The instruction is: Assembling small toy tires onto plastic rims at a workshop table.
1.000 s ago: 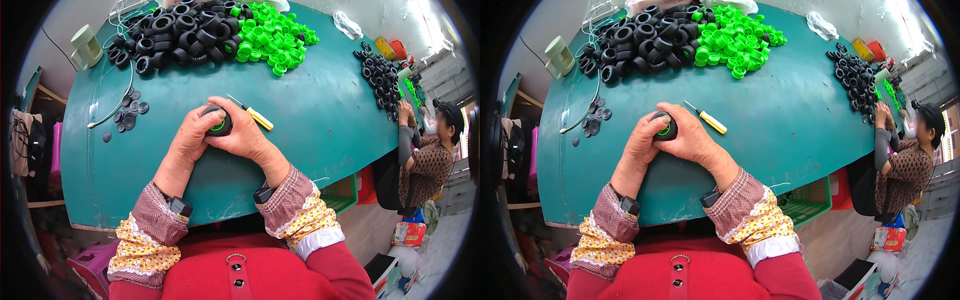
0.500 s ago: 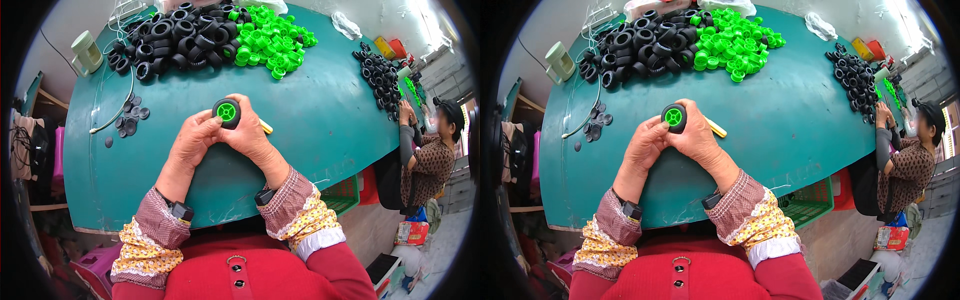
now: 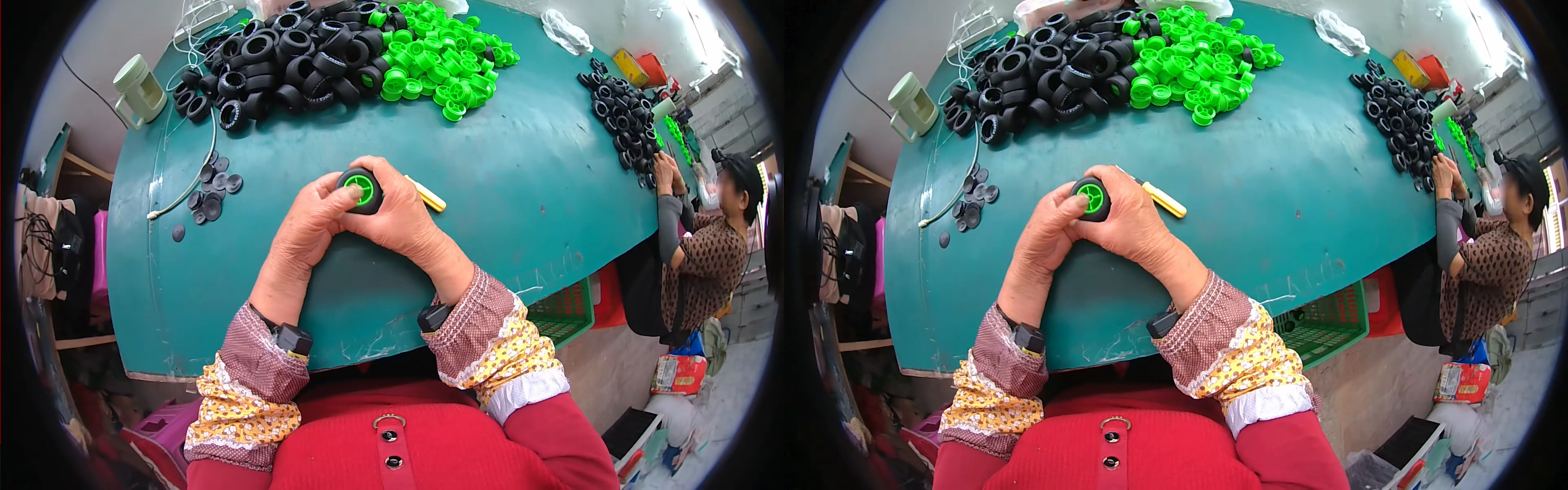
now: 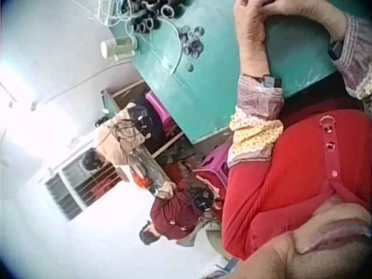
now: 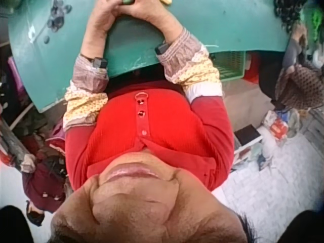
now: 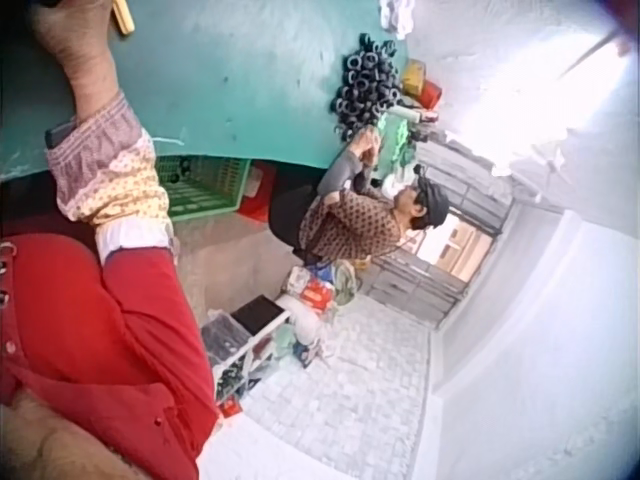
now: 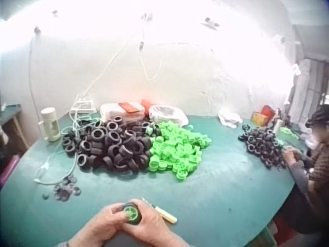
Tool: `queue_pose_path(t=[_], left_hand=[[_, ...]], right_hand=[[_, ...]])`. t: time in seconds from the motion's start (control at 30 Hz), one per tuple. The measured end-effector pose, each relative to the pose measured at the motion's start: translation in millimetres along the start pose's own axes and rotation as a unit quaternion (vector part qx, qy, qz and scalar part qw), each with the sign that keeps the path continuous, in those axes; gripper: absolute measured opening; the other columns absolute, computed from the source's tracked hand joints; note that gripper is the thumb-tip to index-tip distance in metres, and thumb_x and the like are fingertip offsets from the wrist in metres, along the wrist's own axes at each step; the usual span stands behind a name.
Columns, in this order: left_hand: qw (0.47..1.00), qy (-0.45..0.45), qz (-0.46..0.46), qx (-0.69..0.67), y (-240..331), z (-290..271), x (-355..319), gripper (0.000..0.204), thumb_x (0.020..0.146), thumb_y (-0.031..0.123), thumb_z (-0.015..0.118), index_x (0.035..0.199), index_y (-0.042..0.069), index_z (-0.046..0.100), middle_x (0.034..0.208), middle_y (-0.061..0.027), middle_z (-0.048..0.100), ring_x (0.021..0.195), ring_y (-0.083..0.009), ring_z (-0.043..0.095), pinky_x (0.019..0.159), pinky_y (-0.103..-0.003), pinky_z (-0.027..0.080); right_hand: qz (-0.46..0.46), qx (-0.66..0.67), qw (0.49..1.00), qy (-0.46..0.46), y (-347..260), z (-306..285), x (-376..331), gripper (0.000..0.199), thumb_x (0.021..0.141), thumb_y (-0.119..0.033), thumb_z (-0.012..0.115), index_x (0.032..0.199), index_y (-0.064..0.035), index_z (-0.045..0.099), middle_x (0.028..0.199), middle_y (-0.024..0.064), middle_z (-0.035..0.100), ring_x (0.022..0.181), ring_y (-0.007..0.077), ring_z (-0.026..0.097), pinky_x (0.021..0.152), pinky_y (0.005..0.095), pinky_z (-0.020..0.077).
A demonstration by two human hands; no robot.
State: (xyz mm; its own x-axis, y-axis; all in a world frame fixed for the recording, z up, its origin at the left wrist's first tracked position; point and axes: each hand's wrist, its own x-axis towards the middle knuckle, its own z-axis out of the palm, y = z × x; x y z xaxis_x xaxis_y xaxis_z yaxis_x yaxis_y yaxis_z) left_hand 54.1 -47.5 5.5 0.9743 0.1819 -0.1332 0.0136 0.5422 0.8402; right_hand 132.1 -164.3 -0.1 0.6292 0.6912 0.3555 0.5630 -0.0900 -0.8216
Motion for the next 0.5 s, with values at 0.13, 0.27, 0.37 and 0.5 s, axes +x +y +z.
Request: queue_pose_path(t=[0.13, 0.27, 0.37, 0.5], left_hand=[[0.999, -0.036, -0.010, -0.020, -9, 0, 1, 0.040, 0.077, 0.024, 0.065, 0.103, -0.003, 0.052, 0.096, -0.0062, 0.057, 0.087, -0.0115, 0.055, 0.079, -0.024, 0.044], [0.999, -0.012, 0.000, -0.037, -8, 3, 0, 0.032, 0.077, 0.016, 0.063, 0.101, -0.003, 0.053, 0.092, -0.0056, 0.058, 0.083, -0.0106, 0.055, 0.075, -0.023, 0.045], [1.000, 0.006, 0.009, -0.010, -7, 4, -1, 0.029, 0.076, 0.012, 0.062, 0.099, -0.003, 0.054, 0.089, -0.0051, 0.058, 0.080, -0.0101, 0.055, 0.072, -0.022, 0.045], [0.999, 0.010, 0.019, 0.029, -1, 10, -1, 0.028, 0.074, 0.011, 0.062, 0.097, -0.004, 0.055, 0.085, -0.0038, 0.058, 0.078, -0.0096, 0.054, 0.071, -0.021, 0.044]], right_hand=[[-0.041, -0.035, 0.998, 0.007, -5, 4, -1, 0.060, 0.053, -0.010, 0.075, 0.105, -0.0054, 0.046, 0.090, 0.0104, 0.054, 0.085, 0.0240, 0.055, 0.075, 0.0315, 0.0443], [-0.056, -0.019, 0.998, 0.010, -5, 6, 0, 0.057, 0.053, -0.007, 0.074, 0.104, -0.0051, 0.047, 0.092, 0.0106, 0.054, 0.088, 0.0242, 0.055, 0.077, 0.0324, 0.0439], [-0.125, 0.021, 0.992, 0.016, -5, 5, 2, 0.046, 0.055, -0.005, 0.069, 0.096, -0.0027, 0.049, 0.090, 0.0140, 0.055, 0.084, 0.0315, 0.054, 0.073, 0.0363, 0.0446], [-0.144, -0.005, 0.989, 0.037, -5, 6, 1, 0.046, 0.054, -0.003, 0.068, 0.096, -0.0022, 0.050, 0.091, 0.0136, 0.055, 0.085, 0.0316, 0.054, 0.072, 0.0355, 0.0451]])
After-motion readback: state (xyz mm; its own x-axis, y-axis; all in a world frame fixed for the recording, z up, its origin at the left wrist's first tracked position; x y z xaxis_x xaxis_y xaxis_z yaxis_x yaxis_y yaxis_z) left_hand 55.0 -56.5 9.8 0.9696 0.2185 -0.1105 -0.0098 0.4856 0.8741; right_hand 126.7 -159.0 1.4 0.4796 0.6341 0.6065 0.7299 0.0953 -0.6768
